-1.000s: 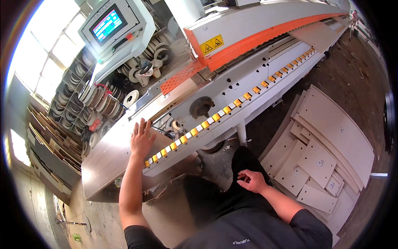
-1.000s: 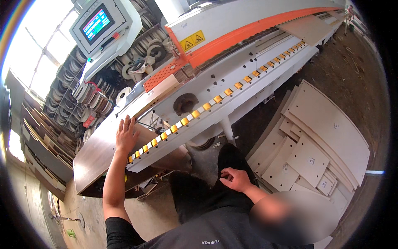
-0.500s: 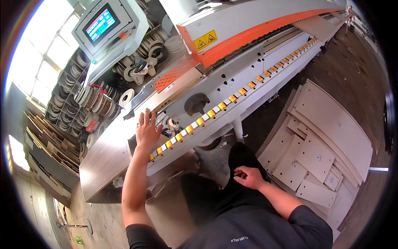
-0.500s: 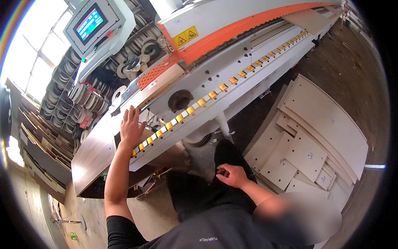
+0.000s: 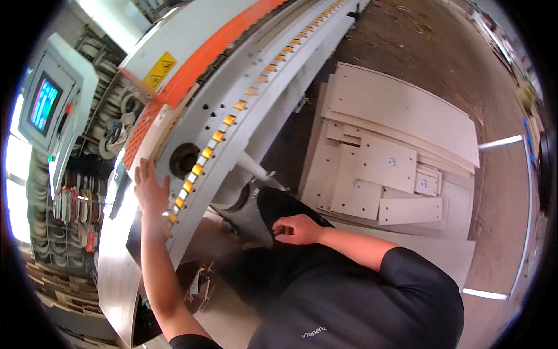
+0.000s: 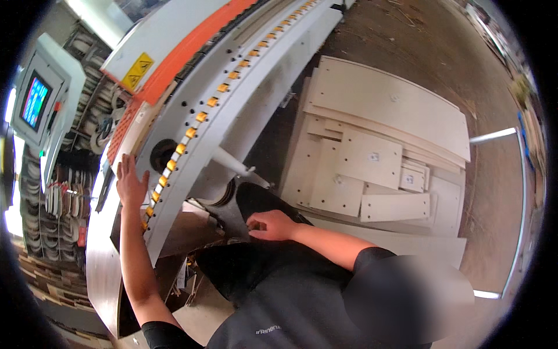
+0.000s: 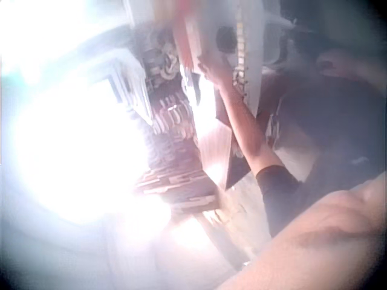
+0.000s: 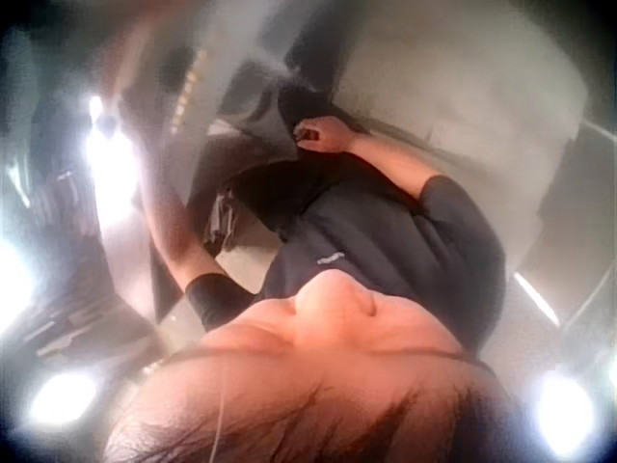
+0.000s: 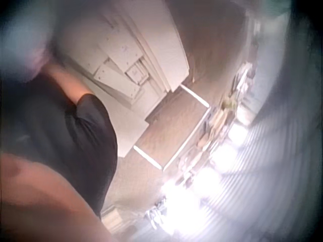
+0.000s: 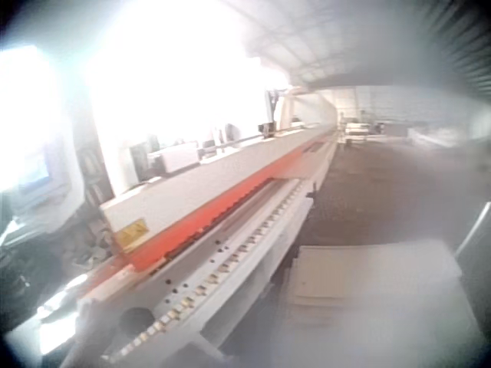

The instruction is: The person repeatedly picks up white rectangular panels from a stack and places them onto a conveyor belt of a large industrial machine. The person handles the panels one at a time, feeding them into the machine for processing.

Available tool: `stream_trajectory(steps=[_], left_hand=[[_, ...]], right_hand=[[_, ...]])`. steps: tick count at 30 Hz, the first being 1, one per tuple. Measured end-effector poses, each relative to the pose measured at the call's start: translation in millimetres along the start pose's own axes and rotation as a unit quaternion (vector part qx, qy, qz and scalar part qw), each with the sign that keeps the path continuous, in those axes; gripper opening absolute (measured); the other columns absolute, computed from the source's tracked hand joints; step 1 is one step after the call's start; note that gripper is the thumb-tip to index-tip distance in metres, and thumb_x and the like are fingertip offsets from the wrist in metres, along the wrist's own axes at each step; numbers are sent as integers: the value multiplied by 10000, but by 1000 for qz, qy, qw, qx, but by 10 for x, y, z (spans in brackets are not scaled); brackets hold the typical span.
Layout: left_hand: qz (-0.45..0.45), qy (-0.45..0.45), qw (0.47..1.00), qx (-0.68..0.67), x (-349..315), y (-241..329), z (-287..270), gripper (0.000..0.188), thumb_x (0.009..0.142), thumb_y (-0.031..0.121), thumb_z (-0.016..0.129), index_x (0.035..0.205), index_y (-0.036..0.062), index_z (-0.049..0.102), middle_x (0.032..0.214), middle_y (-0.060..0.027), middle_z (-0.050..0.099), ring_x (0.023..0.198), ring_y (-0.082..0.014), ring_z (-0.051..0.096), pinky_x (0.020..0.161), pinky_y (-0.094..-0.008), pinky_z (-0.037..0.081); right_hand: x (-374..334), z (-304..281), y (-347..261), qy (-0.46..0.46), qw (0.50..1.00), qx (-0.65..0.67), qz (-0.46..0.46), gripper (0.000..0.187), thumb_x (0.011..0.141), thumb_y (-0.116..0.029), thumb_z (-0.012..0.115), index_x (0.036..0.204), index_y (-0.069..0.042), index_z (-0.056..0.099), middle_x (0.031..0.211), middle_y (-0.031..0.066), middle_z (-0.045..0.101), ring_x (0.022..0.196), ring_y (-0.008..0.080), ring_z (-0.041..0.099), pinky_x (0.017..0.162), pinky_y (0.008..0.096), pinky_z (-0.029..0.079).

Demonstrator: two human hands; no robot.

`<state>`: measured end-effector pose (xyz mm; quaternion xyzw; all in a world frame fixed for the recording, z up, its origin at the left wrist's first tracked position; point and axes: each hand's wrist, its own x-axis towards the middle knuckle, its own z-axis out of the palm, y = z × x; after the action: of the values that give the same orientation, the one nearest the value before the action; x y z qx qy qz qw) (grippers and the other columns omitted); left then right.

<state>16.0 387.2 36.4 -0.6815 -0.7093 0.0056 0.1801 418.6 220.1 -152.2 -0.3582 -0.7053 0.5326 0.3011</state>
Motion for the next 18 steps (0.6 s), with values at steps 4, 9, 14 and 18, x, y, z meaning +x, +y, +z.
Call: stream_trajectory(steps=[4,9,14,18], left_hand=[[61,88,993,-51,38,125,12,592,956,245,678,1494,68,506,1623,-117,409,1485,-355,382,1170,-464,387],[98,62,968,-221,-329,542,-374,413,975,195,646,1363,57,618,1425,-133,605,1330,-335,545,1112,-444,435],[65,6,945,-321,-390,579,-402,298,988,194,628,1244,53,688,1177,-148,723,1093,-315,691,945,-398,524],[50,-2,940,-338,-411,579,-422,225,995,204,615,1115,52,730,1028,-153,740,956,-337,716,846,-392,540]], right_hand=[[-191,-283,-9,89,994,35,60,307,943,-311,739,1157,-101,675,1039,65,761,819,190,723,763,342,570],[-811,-943,737,351,903,27,246,342,953,-335,714,1178,-80,676,1053,75,743,908,178,714,789,345,563],[-1802,-1555,1450,591,637,355,345,511,970,-388,665,1352,-84,512,1248,66,636,916,195,675,679,365,542],[-2143,-1786,1778,648,541,436,312,522,979,-441,635,1295,-53,489,1199,93,669,859,196,680,671,326,567]])
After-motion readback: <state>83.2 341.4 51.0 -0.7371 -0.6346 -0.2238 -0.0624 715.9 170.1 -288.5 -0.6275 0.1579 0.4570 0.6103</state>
